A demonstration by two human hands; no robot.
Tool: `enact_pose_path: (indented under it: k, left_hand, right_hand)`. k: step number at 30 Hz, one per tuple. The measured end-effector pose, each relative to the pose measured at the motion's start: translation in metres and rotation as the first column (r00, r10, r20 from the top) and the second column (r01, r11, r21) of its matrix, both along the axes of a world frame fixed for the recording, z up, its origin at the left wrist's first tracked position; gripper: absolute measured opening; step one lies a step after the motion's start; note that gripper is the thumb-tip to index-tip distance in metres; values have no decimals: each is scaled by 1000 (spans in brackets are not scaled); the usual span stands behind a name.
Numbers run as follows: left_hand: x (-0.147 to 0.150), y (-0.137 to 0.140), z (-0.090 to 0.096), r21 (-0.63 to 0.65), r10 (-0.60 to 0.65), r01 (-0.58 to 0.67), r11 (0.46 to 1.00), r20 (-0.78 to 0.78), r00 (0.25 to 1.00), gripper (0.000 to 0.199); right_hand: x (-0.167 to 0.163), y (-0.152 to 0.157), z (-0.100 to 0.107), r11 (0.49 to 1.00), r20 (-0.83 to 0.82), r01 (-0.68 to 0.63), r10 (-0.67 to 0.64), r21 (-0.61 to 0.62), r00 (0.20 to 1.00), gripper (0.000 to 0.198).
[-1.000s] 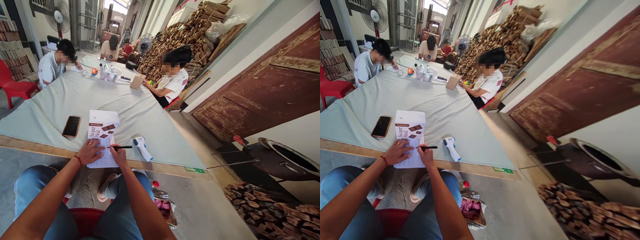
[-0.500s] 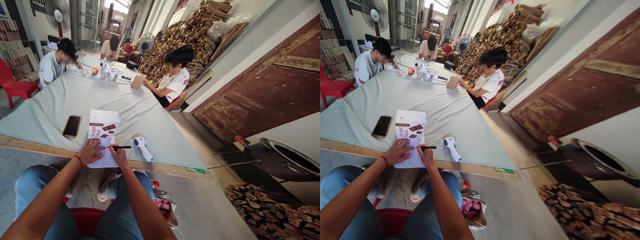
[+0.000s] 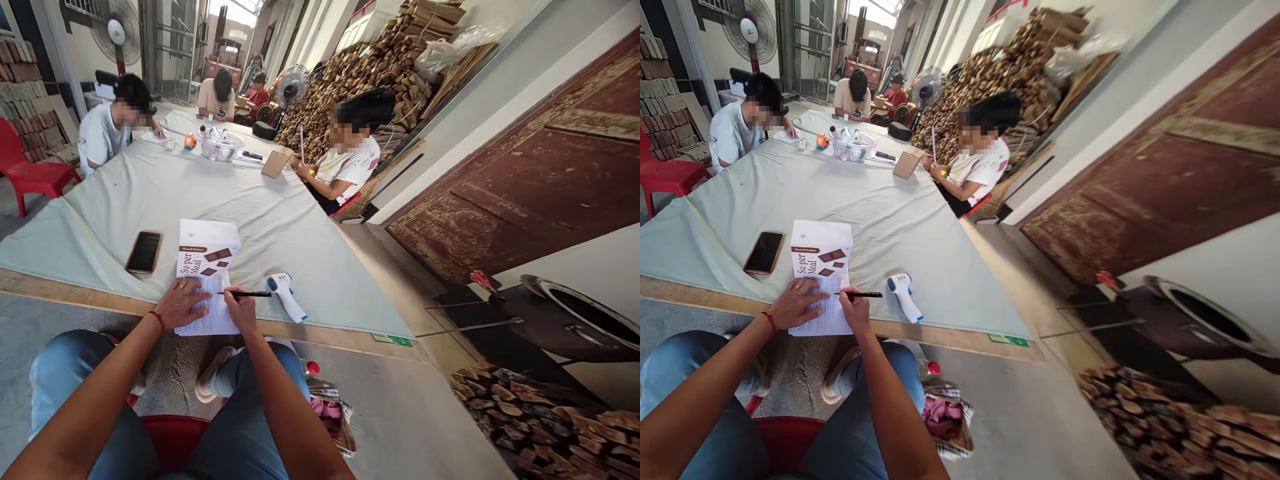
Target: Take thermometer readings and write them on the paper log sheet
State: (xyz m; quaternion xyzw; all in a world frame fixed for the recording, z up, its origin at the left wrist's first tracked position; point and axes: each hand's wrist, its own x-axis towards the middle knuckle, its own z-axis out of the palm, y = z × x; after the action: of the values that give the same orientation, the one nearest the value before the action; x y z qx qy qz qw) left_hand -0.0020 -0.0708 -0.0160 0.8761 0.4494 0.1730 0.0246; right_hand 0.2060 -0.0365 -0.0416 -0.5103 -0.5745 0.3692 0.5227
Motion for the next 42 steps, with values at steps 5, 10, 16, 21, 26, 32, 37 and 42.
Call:
enact_pose_path:
  k: [5, 10, 16, 21, 26, 32, 37, 42]
  left_hand:
    - [1, -1, 2, 4, 0, 0, 1000, -17, 1000, 49]
    - [1, -1, 3, 2, -3, 3, 1000, -2, 1000, 51]
    - [1, -1, 3, -2, -10, 10, 1000, 18, 1000, 51]
    - [1, 0, 2, 5, -3, 3, 1000, 7, 1000, 50]
    - [1, 0, 0, 8, -1, 1, 1000, -3, 1000, 51]
    - [1, 0, 1, 4, -3, 3, 1000, 6, 1000, 50]
    - [1, -1, 2, -14, -1, 1, 1000, 18, 1000, 49]
    - [1, 0, 0, -7, 2, -2, 1000, 35, 999, 50]
  right_hand:
    - [4, 3, -5, 981, -159, 188, -194, -53, 968, 28]
    - [4, 3, -5, 986, -92, 161, -165, -48, 982, 29]
    - [1, -1, 0, 999, 58, 40, -41, 7, 997, 25]
    - [-1, -2, 3, 999, 115, -40, 39, 6, 993, 25]
    - [0, -2, 3, 999, 138, -48, 47, 11, 989, 24]
    - [1, -1, 2, 998, 171, -62, 61, -1, 983, 22]
    - [0, -1, 1, 999, 162, -46, 44, 7, 986, 22]
    - [-1, -2, 1, 999, 170, -41, 38, 16, 985, 21]
